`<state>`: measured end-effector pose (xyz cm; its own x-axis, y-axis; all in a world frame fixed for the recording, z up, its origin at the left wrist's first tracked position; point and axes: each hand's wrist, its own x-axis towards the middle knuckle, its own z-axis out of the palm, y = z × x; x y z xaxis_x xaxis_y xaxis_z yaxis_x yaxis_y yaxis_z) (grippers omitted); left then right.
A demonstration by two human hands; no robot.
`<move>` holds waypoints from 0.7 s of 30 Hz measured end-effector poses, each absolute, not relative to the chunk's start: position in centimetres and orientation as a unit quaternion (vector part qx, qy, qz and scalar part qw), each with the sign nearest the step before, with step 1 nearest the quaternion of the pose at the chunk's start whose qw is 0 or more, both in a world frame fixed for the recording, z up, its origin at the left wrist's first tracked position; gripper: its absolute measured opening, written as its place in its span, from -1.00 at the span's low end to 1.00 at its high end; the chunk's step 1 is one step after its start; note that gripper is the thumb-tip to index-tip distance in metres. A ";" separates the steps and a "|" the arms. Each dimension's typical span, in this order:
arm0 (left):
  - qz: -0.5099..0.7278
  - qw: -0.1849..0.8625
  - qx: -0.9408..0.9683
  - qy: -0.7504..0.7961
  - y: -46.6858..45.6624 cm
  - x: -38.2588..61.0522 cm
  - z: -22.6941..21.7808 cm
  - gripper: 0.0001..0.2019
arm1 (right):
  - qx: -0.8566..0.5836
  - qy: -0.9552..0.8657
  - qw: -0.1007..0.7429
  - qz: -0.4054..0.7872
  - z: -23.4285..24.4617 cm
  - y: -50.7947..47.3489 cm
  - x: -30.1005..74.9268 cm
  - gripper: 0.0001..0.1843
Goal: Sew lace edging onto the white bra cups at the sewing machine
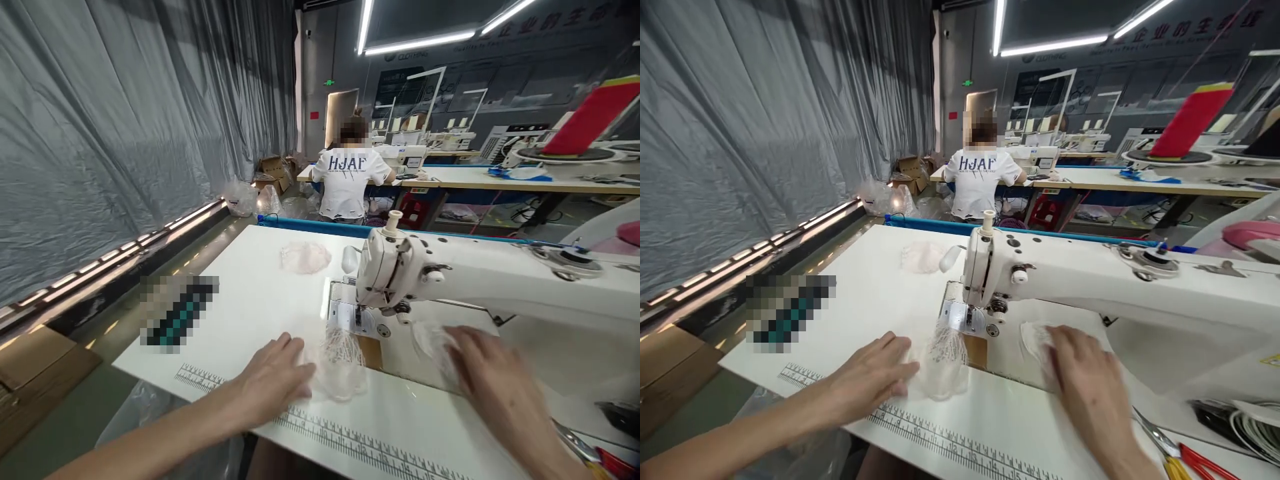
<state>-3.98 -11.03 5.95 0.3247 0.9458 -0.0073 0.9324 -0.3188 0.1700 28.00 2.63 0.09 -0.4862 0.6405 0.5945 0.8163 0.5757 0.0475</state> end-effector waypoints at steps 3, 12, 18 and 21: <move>0.029 0.071 0.823 0.563 -11.8 -2.6 5.4 -0.85 | -0.285 -0.925 0.251 -0.019 0.5 -1.1 23.6 -0.65; 0.127 0.053 0.790 0.597 -5.8 -2.5 5.4 -0.81 | -0.230 -0.920 0.294 0.119 1.5 -4.0 20.4 -0.75; 0.162 0.194 0.768 0.588 -2.6 -2.2 4.7 -0.80 | -0.219 -0.934 0.274 0.065 1.4 -4.6 21.2 -0.80; 0.178 0.204 0.773 0.573 -2.4 -1.7 4.5 -0.87 | -0.208 -0.944 0.249 0.058 0.8 -5.1 21.2 -0.76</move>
<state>-1.71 -2.44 4.47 0.2791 0.9594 0.0412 0.8146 -0.2593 0.5189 21.21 -5.10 0.81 -0.7897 0.4209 0.4464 0.3634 0.9071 -0.2123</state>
